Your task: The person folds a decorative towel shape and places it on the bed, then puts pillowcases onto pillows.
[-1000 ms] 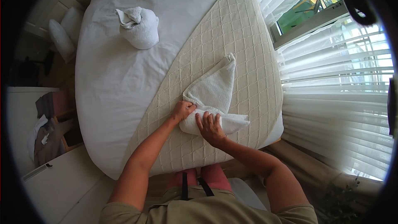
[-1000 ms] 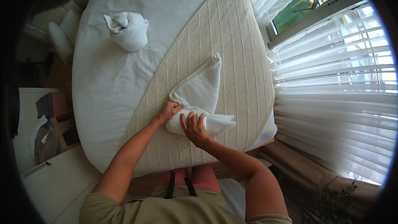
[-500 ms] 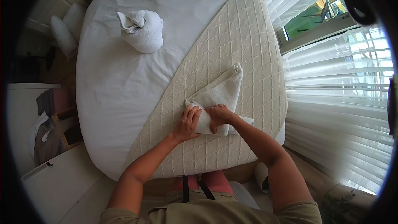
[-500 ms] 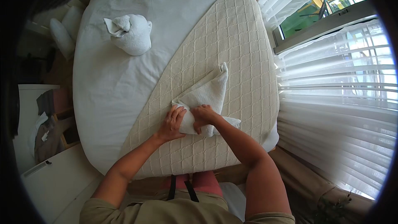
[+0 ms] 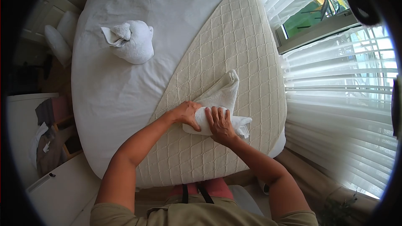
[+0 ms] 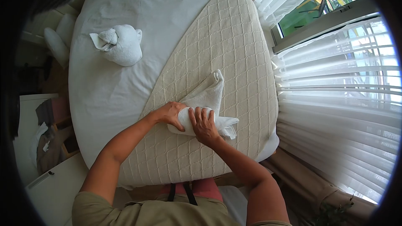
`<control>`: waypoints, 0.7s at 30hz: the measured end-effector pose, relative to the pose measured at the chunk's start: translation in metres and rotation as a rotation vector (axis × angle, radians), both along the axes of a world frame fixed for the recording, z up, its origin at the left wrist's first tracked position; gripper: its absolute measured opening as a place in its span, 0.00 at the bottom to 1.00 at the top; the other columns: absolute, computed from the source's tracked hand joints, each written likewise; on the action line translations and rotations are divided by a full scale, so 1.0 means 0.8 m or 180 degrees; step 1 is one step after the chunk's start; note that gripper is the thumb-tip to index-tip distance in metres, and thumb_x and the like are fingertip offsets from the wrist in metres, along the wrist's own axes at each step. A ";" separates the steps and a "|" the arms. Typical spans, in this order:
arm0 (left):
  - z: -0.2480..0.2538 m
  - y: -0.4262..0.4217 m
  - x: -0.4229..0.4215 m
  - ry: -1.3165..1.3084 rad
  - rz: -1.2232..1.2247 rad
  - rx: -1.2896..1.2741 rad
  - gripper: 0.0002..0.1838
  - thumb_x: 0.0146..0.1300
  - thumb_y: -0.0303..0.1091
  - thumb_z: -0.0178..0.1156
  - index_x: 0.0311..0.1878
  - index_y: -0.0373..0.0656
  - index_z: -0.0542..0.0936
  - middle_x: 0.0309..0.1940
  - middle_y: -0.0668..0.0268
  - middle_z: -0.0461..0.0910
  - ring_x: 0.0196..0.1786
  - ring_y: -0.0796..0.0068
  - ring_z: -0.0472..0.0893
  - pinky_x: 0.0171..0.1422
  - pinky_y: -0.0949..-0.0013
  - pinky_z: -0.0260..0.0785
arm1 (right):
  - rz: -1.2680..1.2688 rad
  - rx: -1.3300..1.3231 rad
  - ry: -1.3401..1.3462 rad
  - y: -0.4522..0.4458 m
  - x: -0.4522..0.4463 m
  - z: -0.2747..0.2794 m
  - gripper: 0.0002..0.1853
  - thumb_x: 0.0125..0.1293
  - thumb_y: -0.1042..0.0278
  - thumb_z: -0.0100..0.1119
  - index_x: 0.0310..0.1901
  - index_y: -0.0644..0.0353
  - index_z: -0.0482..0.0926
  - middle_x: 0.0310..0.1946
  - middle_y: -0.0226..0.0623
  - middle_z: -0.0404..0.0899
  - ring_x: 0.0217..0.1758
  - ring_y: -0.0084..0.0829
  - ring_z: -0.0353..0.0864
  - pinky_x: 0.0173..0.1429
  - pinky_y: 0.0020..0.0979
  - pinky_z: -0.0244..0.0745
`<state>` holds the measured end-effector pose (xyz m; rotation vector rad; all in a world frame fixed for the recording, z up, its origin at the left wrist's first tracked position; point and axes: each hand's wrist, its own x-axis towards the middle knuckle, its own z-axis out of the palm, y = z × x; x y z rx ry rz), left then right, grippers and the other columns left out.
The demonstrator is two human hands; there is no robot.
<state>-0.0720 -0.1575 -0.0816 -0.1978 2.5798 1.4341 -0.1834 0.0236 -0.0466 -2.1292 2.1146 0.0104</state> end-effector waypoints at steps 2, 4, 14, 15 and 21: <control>-0.001 -0.014 -0.011 -0.0639 -0.0122 0.0401 0.37 0.26 0.50 0.77 0.41 0.38 0.77 0.38 0.55 0.79 0.42 0.57 0.80 0.49 0.61 0.72 | -0.0228 0.0703 -0.0590 -0.020 -0.015 0.002 0.53 0.33 0.61 0.73 0.63 0.68 0.56 0.53 0.50 0.65 0.57 0.50 0.65 0.56 0.56 0.60; 0.005 -0.022 -0.022 -0.0796 0.0042 0.0386 0.40 0.26 0.52 0.77 0.43 0.37 0.75 0.42 0.55 0.78 0.46 0.57 0.78 0.51 0.61 0.71 | -0.0293 0.0776 -0.0732 -0.031 -0.028 -0.007 0.52 0.32 0.61 0.73 0.62 0.67 0.58 0.51 0.48 0.66 0.56 0.48 0.67 0.55 0.53 0.62; 0.022 0.119 0.005 0.0617 0.1219 -0.2598 0.58 0.36 0.67 0.65 0.63 0.30 0.59 0.65 0.46 0.56 0.70 0.45 0.54 0.70 0.39 0.43 | -0.0307 0.1068 -0.1612 -0.074 -0.097 -0.037 0.51 0.23 0.55 0.76 0.53 0.64 0.63 0.45 0.50 0.76 0.51 0.53 0.75 0.52 0.46 0.69; 0.033 0.115 -0.001 0.0367 0.1129 -0.2127 0.64 0.33 0.67 0.67 0.66 0.27 0.54 0.67 0.46 0.53 0.71 0.42 0.49 0.71 0.35 0.38 | -0.0251 0.1372 -0.1649 -0.082 -0.103 -0.035 0.51 0.22 0.53 0.76 0.53 0.65 0.63 0.44 0.50 0.77 0.50 0.52 0.76 0.53 0.45 0.69; 0.007 0.079 -0.022 0.0454 0.1012 -0.2599 0.60 0.31 0.58 0.72 0.64 0.30 0.58 0.66 0.47 0.56 0.70 0.44 0.53 0.70 0.37 0.42 | -0.0286 0.1961 -0.1835 -0.114 -0.124 -0.018 0.50 0.24 0.44 0.76 0.52 0.66 0.69 0.43 0.48 0.79 0.49 0.48 0.78 0.53 0.39 0.72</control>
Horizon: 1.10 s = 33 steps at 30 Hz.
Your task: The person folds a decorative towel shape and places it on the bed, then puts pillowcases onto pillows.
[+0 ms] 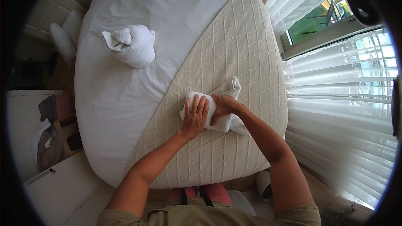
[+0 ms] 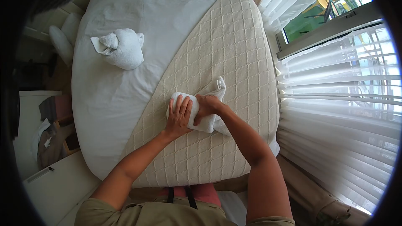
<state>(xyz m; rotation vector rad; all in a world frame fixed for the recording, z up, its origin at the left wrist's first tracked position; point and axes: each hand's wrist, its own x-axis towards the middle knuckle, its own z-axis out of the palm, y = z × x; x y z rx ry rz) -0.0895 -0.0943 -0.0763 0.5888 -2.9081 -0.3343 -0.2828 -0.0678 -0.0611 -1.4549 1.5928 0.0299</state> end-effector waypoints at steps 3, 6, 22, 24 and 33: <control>-0.004 -0.012 0.001 0.0239 -0.0030 -0.0085 0.59 0.30 0.55 0.74 0.64 0.31 0.59 0.64 0.50 0.58 0.69 0.45 0.55 0.70 0.38 0.43 | -0.1241 -0.1682 -0.0113 0.039 0.006 -0.009 0.44 0.34 0.43 0.75 0.52 0.62 0.71 0.47 0.44 0.77 0.53 0.45 0.76 0.53 0.38 0.72; 0.003 -0.020 0.001 0.0181 0.0000 0.0246 0.59 0.26 0.55 0.74 0.63 0.34 0.60 0.61 0.53 0.60 0.68 0.49 0.56 0.70 0.39 0.43 | -0.3438 -0.2209 0.0862 0.060 -0.016 -0.022 0.32 0.49 0.52 0.72 0.49 0.67 0.72 0.45 0.43 0.75 0.43 0.39 0.77 0.46 0.34 0.74; 0.102 0.159 0.208 0.1106 -0.0066 0.2574 0.55 0.33 0.43 0.77 0.66 0.38 0.57 0.63 0.49 0.59 0.68 0.47 0.58 0.71 0.52 0.54 | -0.2747 -0.1316 -0.1117 0.218 0.191 0.139 0.17 0.57 0.64 0.57 0.47 0.61 0.75 0.39 0.47 0.78 0.43 0.45 0.78 0.47 0.37 0.71; 0.077 0.192 0.240 0.0869 -0.0089 0.2741 0.54 0.34 0.40 0.76 0.66 0.39 0.56 0.64 0.49 0.59 0.68 0.46 0.58 0.72 0.52 0.54 | -0.2787 -0.1300 -0.0988 0.271 0.236 0.100 0.17 0.57 0.64 0.57 0.47 0.60 0.75 0.39 0.47 0.77 0.43 0.46 0.78 0.47 0.38 0.71; 0.127 0.181 0.276 -0.0141 -0.0015 0.4719 0.29 0.58 0.28 0.60 0.64 0.37 0.67 0.68 0.45 0.57 0.73 0.62 0.51 0.71 0.64 0.52 | -0.2479 -0.1571 -0.0801 0.311 0.285 0.112 0.16 0.60 0.58 0.59 0.46 0.58 0.76 0.40 0.43 0.73 0.42 0.45 0.76 0.47 0.37 0.70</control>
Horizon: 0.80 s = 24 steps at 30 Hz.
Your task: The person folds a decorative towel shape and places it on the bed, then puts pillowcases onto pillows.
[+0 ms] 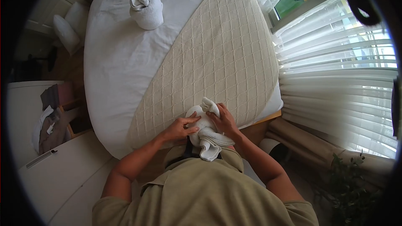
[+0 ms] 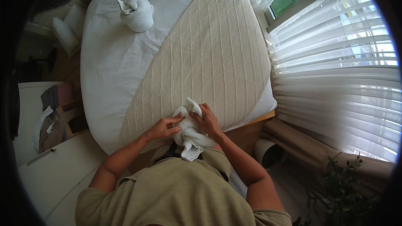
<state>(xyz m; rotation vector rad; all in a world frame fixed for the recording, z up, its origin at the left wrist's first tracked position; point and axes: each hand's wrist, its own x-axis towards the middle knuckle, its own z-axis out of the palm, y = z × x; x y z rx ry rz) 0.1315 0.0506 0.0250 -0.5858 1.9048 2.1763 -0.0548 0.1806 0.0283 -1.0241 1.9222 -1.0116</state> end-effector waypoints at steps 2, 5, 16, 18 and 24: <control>0.008 -0.002 -0.005 -0.0039 -0.0042 -0.0091 0.28 0.58 0.29 0.60 0.63 0.36 0.67 0.67 0.46 0.57 0.73 0.63 0.53 0.70 0.65 0.55 | 0.0078 0.0218 -0.0389 0.001 -0.004 -0.001 0.15 0.64 0.58 0.57 0.47 0.59 0.76 0.39 0.39 0.76 0.41 0.35 0.76 0.46 0.32 0.70; -0.002 0.003 -0.010 -0.0015 0.0016 -0.0592 0.28 0.58 0.34 0.60 0.61 0.34 0.69 0.62 0.44 0.64 0.68 0.61 0.62 0.66 0.67 0.60 | -0.0378 -0.0068 -0.2256 0.006 -0.004 -0.003 0.13 0.69 0.61 0.53 0.46 0.61 0.76 0.37 0.25 0.76 0.41 0.16 0.69 0.45 0.23 0.67; -0.015 0.022 -0.025 -0.0044 0.0598 -0.1678 0.17 0.59 0.34 0.58 0.46 0.31 0.73 0.32 0.42 0.78 0.39 0.44 0.79 0.40 0.56 0.72 | 0.0903 -0.0159 -0.0597 0.003 -0.008 0.029 0.12 0.66 0.66 0.54 0.48 0.60 0.75 0.38 0.36 0.75 0.44 0.32 0.75 0.47 0.31 0.70; -0.012 0.018 -0.030 -0.0055 0.0956 -0.1744 0.16 0.58 0.33 0.59 0.44 0.32 0.73 0.31 0.43 0.78 0.38 0.45 0.79 0.38 0.55 0.71 | 0.1028 -0.0341 -0.0152 0.000 -0.006 0.040 0.12 0.62 0.70 0.56 0.47 0.61 0.75 0.40 0.41 0.74 0.45 0.41 0.76 0.49 0.34 0.71; -0.026 0.010 -0.036 -0.0006 0.1026 -0.1901 0.13 0.56 0.34 0.60 0.37 0.32 0.75 0.28 0.44 0.78 0.36 0.45 0.80 0.36 0.55 0.71 | 0.1300 -0.0684 0.0114 -0.006 -0.006 0.023 0.14 0.54 0.78 0.58 0.45 0.63 0.77 0.42 0.41 0.75 0.46 0.45 0.76 0.49 0.38 0.72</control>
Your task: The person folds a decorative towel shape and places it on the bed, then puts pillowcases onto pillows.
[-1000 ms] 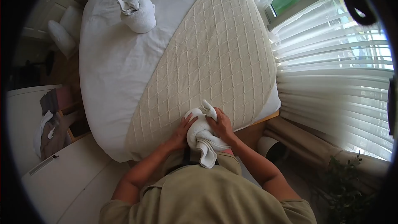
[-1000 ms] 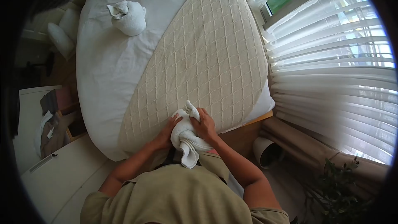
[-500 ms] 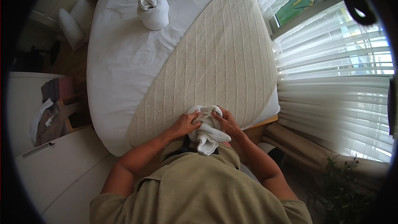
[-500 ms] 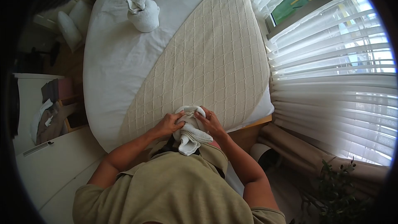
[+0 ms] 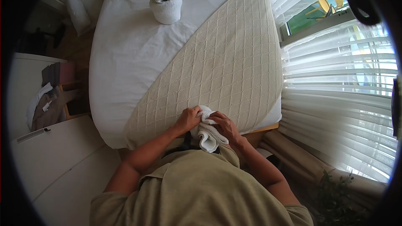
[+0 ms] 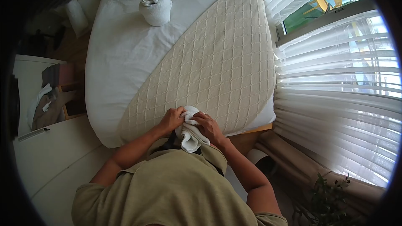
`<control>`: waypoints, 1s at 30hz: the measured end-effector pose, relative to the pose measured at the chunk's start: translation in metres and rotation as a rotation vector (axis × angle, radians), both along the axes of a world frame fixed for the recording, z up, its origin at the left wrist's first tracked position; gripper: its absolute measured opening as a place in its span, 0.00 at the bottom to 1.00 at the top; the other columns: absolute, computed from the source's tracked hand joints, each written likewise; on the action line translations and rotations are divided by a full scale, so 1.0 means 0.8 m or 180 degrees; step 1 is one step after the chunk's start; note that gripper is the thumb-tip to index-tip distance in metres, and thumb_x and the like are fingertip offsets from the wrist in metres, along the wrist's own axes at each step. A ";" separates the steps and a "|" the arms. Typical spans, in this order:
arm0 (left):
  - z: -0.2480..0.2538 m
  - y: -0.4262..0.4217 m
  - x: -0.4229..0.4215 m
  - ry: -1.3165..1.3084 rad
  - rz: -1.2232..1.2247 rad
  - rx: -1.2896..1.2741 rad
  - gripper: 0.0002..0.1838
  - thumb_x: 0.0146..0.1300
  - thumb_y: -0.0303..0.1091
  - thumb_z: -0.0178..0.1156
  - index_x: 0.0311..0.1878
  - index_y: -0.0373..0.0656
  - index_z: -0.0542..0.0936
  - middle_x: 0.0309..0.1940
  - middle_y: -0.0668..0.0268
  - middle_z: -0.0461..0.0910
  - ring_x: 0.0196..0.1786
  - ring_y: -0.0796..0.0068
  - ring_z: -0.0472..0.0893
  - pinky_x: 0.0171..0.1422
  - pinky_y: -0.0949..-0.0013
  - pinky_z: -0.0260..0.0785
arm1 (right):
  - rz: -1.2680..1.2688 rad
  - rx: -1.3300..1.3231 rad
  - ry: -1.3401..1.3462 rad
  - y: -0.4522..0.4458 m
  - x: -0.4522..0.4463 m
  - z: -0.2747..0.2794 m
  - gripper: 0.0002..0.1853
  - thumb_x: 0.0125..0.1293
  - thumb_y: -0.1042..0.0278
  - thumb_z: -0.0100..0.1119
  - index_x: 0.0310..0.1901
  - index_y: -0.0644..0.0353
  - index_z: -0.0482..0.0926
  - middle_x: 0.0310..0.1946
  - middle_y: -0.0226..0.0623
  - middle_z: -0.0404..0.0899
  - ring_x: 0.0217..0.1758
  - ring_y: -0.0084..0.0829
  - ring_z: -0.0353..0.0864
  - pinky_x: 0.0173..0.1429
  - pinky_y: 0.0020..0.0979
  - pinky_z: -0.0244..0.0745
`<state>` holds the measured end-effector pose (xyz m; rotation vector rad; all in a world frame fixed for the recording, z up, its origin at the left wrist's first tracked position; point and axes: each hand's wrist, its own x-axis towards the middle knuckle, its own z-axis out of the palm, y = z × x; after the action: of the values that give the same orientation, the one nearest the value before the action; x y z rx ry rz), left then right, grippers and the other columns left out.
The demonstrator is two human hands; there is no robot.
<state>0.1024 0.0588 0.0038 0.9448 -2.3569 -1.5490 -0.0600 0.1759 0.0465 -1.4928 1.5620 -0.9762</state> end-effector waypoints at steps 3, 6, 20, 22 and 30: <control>0.001 0.005 -0.003 -0.0159 -0.0031 -0.0023 0.13 0.56 0.34 0.60 0.36 0.32 0.75 0.27 0.44 0.78 0.35 0.46 0.80 0.36 0.55 0.71 | 0.0293 0.0020 0.0169 0.001 -0.003 -0.006 0.15 0.52 0.78 0.59 0.44 0.63 0.77 0.43 0.41 0.76 0.46 0.45 0.76 0.49 0.38 0.72; 0.001 0.011 -0.008 -0.0277 0.0039 -0.0002 0.13 0.55 0.34 0.61 0.37 0.33 0.76 0.27 0.45 0.78 0.33 0.47 0.80 0.36 0.56 0.72 | 0.0623 0.0575 0.0219 -0.017 -0.012 -0.002 0.16 0.50 0.75 0.61 0.44 0.60 0.78 0.43 0.40 0.76 0.47 0.44 0.76 0.50 0.38 0.72; -0.016 0.062 0.022 0.0032 0.2628 0.4584 0.23 0.56 0.39 0.65 0.50 0.35 0.74 0.43 0.58 0.79 0.41 0.62 0.81 0.44 0.61 0.76 | 0.0362 0.1188 0.0412 -0.053 -0.016 -0.006 0.17 0.44 0.60 0.73 0.35 0.56 0.80 0.36 0.37 0.73 0.42 0.39 0.77 0.45 0.35 0.72; -0.025 0.068 0.024 0.0277 0.2531 0.4836 0.20 0.58 0.37 0.64 0.51 0.36 0.74 0.43 0.59 0.79 0.41 0.63 0.81 0.45 0.62 0.77 | 0.0648 0.1409 0.0590 -0.061 -0.024 -0.010 0.18 0.43 0.59 0.73 0.35 0.56 0.80 0.36 0.37 0.74 0.42 0.39 0.77 0.45 0.35 0.72; -0.073 0.093 0.044 0.0349 0.2408 0.3671 0.30 0.47 0.28 0.67 0.55 0.34 0.68 0.44 0.56 0.77 0.42 0.64 0.79 0.43 0.66 0.74 | 0.1146 0.1206 0.1030 -0.073 0.006 -0.019 0.17 0.40 0.60 0.72 0.29 0.58 0.78 0.31 0.39 0.78 0.41 0.43 0.78 0.42 0.39 0.72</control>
<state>0.1373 0.1333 -0.0548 1.5728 -0.6368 -2.3605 -0.0551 0.1173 0.0314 -1.6288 1.5155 -0.2246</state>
